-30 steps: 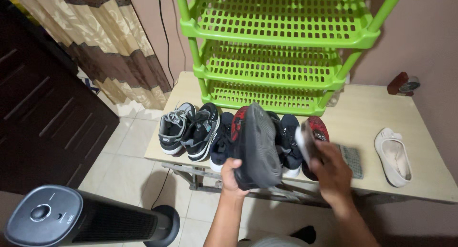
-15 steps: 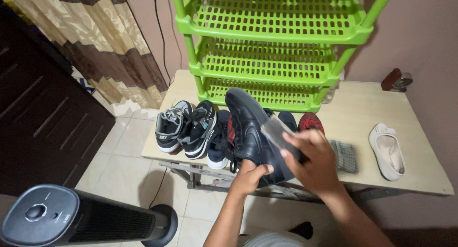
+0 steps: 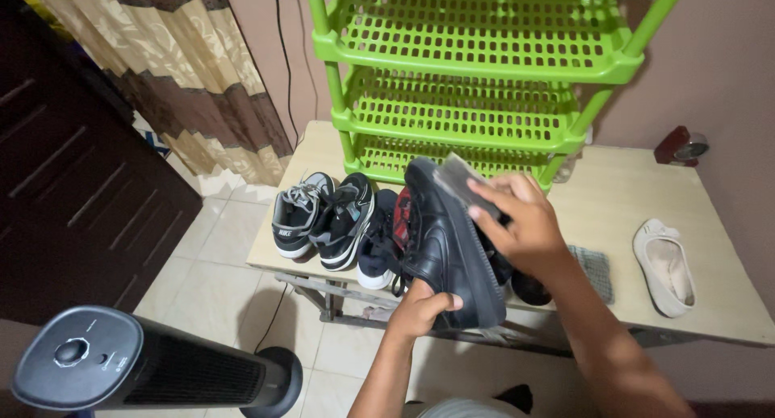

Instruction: The person wipes a black shoe with a cloth and then scrubs it with a brush. The person places the cleaned shoe on a green shoe rack.

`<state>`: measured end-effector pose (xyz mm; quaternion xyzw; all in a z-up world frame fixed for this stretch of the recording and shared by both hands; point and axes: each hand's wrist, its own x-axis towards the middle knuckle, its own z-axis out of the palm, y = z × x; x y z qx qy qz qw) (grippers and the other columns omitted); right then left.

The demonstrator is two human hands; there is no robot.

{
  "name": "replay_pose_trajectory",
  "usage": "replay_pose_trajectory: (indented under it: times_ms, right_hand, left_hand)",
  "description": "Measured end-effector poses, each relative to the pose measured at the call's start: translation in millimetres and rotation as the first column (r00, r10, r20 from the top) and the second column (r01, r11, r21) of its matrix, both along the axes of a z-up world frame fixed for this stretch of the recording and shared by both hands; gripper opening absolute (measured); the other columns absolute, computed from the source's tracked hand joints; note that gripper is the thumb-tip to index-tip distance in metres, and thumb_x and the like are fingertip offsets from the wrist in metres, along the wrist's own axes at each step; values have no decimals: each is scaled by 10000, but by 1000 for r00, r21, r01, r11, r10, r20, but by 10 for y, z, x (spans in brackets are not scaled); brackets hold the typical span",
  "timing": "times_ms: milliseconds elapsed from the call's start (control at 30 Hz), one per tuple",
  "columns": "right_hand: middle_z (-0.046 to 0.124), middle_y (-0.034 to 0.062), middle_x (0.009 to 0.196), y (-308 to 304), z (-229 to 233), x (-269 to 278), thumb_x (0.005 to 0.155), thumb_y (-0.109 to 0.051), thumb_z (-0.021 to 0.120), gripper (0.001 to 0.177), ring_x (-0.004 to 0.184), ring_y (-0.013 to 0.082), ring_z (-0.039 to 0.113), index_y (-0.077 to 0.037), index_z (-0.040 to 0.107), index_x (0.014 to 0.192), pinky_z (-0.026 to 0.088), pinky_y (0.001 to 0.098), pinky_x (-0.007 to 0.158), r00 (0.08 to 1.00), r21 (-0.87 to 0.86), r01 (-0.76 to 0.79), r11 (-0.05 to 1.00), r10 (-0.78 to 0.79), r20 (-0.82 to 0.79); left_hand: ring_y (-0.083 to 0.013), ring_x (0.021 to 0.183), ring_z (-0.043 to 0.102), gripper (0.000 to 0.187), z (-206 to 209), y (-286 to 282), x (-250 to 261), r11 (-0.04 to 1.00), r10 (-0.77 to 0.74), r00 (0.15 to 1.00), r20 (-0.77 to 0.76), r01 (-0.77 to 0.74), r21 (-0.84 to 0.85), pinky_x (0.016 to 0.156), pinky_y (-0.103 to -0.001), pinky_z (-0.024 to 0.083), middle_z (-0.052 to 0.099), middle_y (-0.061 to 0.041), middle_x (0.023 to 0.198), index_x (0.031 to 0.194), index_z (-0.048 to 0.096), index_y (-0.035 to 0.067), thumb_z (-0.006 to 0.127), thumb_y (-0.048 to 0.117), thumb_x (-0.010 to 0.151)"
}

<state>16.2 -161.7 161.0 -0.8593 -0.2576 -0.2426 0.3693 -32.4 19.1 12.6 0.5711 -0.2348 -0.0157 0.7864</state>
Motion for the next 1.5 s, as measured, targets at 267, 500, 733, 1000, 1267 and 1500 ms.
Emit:
replay_pose_trajectory:
  times_ms: [267, 500, 733, 1000, 1267, 1500]
  right_hand:
    - [654, 113, 1078, -362, -351, -791, 756, -190, 817, 481, 939, 284, 620, -116, 710, 1219, 497, 382, 788, 998, -216, -57, 975, 56, -14]
    - [656, 106, 1166, -346, -492, -872, 761, -149, 798, 425, 1025, 292, 627, -135, 715, 1178, 515, 373, 860, 996, -120, -6, 993, 17, 88]
    - [654, 145, 1187, -181, -376, -169, 846, -175, 773, 399, 1070, 324, 613, -114, 729, 1238, 497, 410, 919, 988, -101, 51, 994, -35, 152]
    - [661, 158, 1135, -39, 0, 539, 916, -193, 727, 345, 1097, 328, 587, -101, 740, 1248, 476, 429, 972, 984, -152, -94, 984, 114, 134]
    - [668, 165, 1016, 139, 159, 1208, 918, -280, 689, 296, 1040, 345, 569, -139, 798, 1154, 464, 442, 937, 998, -416, -52, 908, 37, -45]
    - [649, 145, 1006, -54, 172, 916, 925, -287, 707, 317, 1001, 328, 567, -129, 780, 1189, 458, 431, 900, 1000, -289, -9, 957, 10, 3]
  left_hand:
    - [-187, 1261, 550, 908, -382, 24, 273, 983, -63, 972, -225, 21, -185, 1048, -280, 464, 563, -88, 1401, 1578, 330, -36, 628, 13, 722]
    - [-173, 1115, 600, 844, -534, 58, 371, 988, -58, 949, -310, 9, -156, 942, -301, 491, 625, -83, 1299, 1553, 418, -73, 614, 37, 739]
    - [-202, 1423, 418, 980, -136, -3, 148, 998, -53, 992, -111, 56, 22, 1144, -276, 373, 424, -104, 1572, 1620, 202, -13, 632, 61, 742]
    - [-294, 1533, 346, 926, -42, -25, 31, 929, 7, 999, 45, -23, 368, 1244, -329, 248, 410, -226, 1622, 1581, 280, -95, 686, 138, 783]
    - [-425, 1313, 525, 661, 97, -280, -99, 824, -36, 994, 104, -29, 566, 1105, -420, 415, 565, -299, 1376, 1421, 482, -37, 644, 218, 833]
    - [-474, 1201, 592, 543, 45, -246, 23, 832, 78, 966, 245, -199, 518, 1073, -451, 463, 634, -314, 1240, 1321, 575, -37, 635, 204, 838]
